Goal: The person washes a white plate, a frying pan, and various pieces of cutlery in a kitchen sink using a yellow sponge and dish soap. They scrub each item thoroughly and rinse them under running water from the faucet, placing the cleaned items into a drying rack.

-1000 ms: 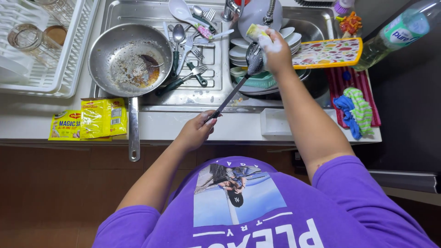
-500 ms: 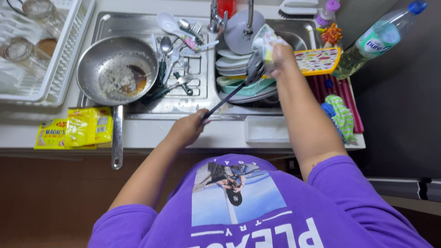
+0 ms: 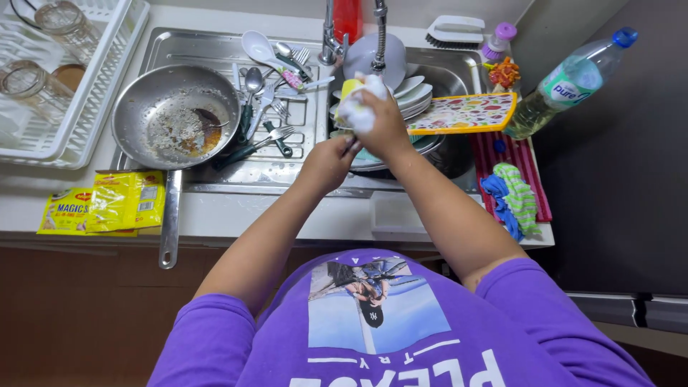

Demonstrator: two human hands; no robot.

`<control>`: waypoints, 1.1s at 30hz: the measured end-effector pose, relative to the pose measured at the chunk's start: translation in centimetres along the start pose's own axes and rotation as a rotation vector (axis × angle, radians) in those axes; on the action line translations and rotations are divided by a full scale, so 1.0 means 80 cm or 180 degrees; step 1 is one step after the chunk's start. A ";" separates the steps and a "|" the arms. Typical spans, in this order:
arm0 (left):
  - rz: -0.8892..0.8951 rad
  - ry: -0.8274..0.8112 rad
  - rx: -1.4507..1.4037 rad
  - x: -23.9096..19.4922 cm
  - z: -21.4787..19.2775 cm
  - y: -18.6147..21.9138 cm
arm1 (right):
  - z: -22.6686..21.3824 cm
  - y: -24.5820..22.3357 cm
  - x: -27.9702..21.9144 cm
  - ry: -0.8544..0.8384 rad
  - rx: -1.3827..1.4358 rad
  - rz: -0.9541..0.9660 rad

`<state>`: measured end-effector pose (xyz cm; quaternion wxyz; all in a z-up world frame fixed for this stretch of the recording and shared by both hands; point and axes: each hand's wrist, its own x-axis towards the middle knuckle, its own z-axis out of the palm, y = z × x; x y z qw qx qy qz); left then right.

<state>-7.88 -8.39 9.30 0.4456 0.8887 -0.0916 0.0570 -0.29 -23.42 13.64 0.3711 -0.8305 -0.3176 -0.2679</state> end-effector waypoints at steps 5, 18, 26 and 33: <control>-0.0029 -0.0307 0.0203 0.002 -0.011 0.032 | 0.016 0.088 -0.003 -0.0313 0.0848 0.2175; 0.0509 -0.0137 0.0439 0.035 0.013 0.048 | -0.005 0.127 -0.033 0.0432 0.0710 0.1195; 0.0955 0.0109 0.0806 0.037 0.030 0.038 | -0.016 0.130 -0.048 0.0719 0.0559 0.0495; 0.1113 0.0422 0.0609 0.039 0.021 0.021 | -0.021 0.111 -0.008 0.1141 0.4427 0.2652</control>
